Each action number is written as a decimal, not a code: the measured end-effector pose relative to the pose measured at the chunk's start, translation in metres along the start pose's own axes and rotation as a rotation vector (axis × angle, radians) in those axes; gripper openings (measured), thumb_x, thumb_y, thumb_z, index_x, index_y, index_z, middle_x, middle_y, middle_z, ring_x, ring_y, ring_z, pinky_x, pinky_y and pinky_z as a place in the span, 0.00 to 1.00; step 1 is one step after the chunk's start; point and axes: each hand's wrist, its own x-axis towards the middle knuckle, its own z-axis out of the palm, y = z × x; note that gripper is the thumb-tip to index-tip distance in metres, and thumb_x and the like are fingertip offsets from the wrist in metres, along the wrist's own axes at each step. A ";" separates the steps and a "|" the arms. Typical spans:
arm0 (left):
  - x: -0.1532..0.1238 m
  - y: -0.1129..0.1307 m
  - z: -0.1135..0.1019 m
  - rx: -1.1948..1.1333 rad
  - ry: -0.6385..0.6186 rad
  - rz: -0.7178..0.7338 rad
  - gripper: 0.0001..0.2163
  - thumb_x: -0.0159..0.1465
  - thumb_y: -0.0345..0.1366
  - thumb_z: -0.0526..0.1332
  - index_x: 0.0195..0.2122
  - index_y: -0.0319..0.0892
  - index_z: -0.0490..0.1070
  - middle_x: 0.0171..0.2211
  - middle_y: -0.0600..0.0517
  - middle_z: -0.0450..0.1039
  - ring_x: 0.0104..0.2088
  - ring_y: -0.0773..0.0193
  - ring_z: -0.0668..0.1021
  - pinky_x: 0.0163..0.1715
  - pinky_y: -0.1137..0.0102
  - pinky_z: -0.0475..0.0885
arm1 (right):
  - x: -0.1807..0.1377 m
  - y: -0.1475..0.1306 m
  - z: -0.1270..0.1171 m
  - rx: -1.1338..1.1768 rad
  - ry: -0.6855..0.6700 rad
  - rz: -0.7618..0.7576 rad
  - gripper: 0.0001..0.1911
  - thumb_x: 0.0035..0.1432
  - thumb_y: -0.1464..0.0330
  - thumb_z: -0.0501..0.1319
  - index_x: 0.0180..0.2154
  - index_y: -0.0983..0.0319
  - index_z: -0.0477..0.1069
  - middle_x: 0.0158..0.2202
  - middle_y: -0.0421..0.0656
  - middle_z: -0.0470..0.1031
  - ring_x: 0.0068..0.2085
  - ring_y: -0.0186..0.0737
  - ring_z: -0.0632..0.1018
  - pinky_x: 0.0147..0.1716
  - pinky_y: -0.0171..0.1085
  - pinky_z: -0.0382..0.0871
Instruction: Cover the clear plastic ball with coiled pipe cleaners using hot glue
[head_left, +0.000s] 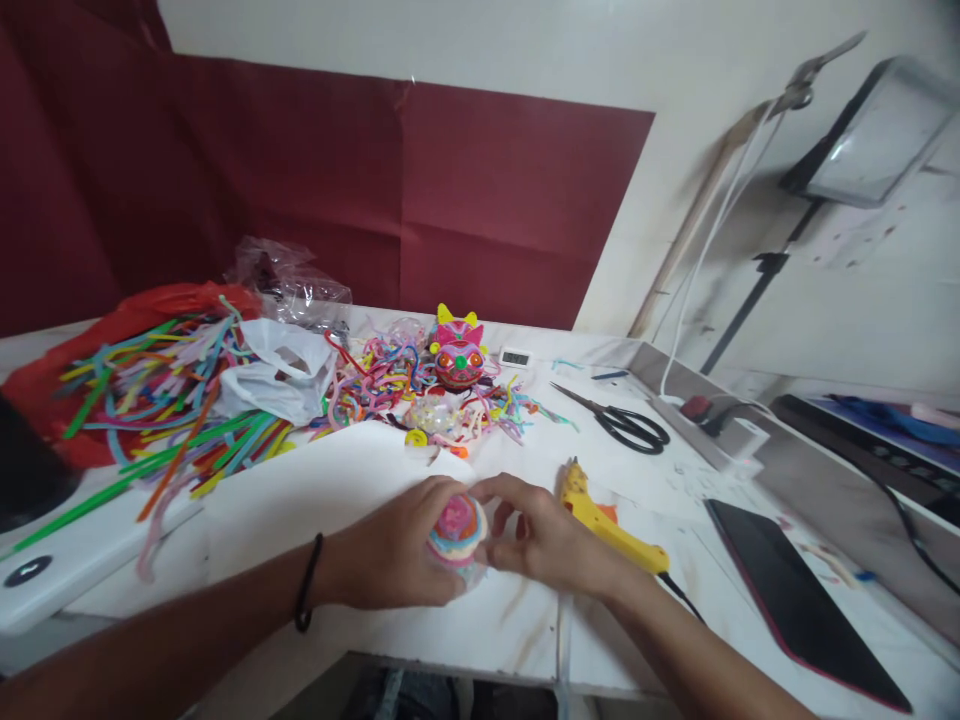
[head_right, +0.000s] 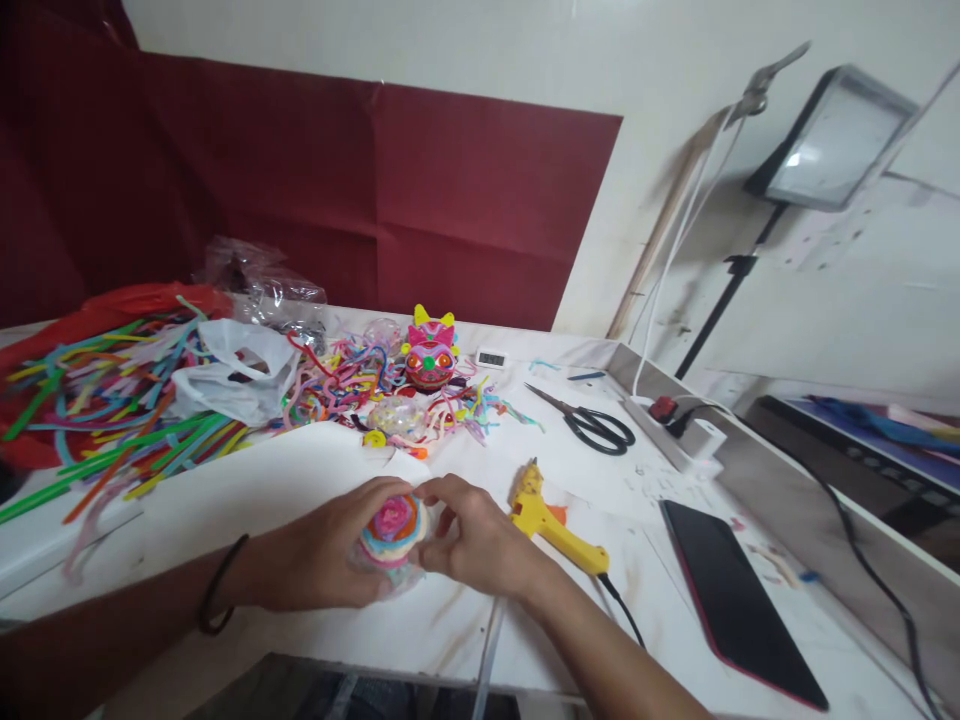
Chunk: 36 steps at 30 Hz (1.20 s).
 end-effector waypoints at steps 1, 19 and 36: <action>0.000 0.003 0.006 0.040 0.044 -0.013 0.23 0.50 0.30 0.64 0.48 0.42 0.66 0.46 0.47 0.71 0.45 0.54 0.74 0.47 0.61 0.70 | 0.001 0.001 0.000 0.007 0.001 -0.006 0.25 0.46 0.70 0.70 0.48 0.61 0.70 0.40 0.43 0.74 0.35 0.37 0.75 0.30 0.35 0.67; 0.004 -0.005 0.034 0.093 0.229 -0.129 0.12 0.56 0.34 0.61 0.41 0.43 0.62 0.37 0.50 0.70 0.36 0.57 0.73 0.34 0.65 0.68 | 0.019 0.016 -0.013 0.113 -0.061 -0.091 0.22 0.44 0.68 0.74 0.42 0.63 0.74 0.33 0.40 0.76 0.29 0.35 0.77 0.27 0.33 0.69; 0.006 -0.021 0.028 -0.004 0.130 -0.063 0.17 0.57 0.34 0.62 0.47 0.43 0.61 0.38 0.53 0.70 0.35 0.62 0.73 0.33 0.69 0.68 | 0.018 0.014 -0.012 0.055 -0.018 -0.076 0.16 0.41 0.75 0.74 0.35 0.62 0.75 0.27 0.35 0.74 0.29 0.34 0.75 0.28 0.31 0.67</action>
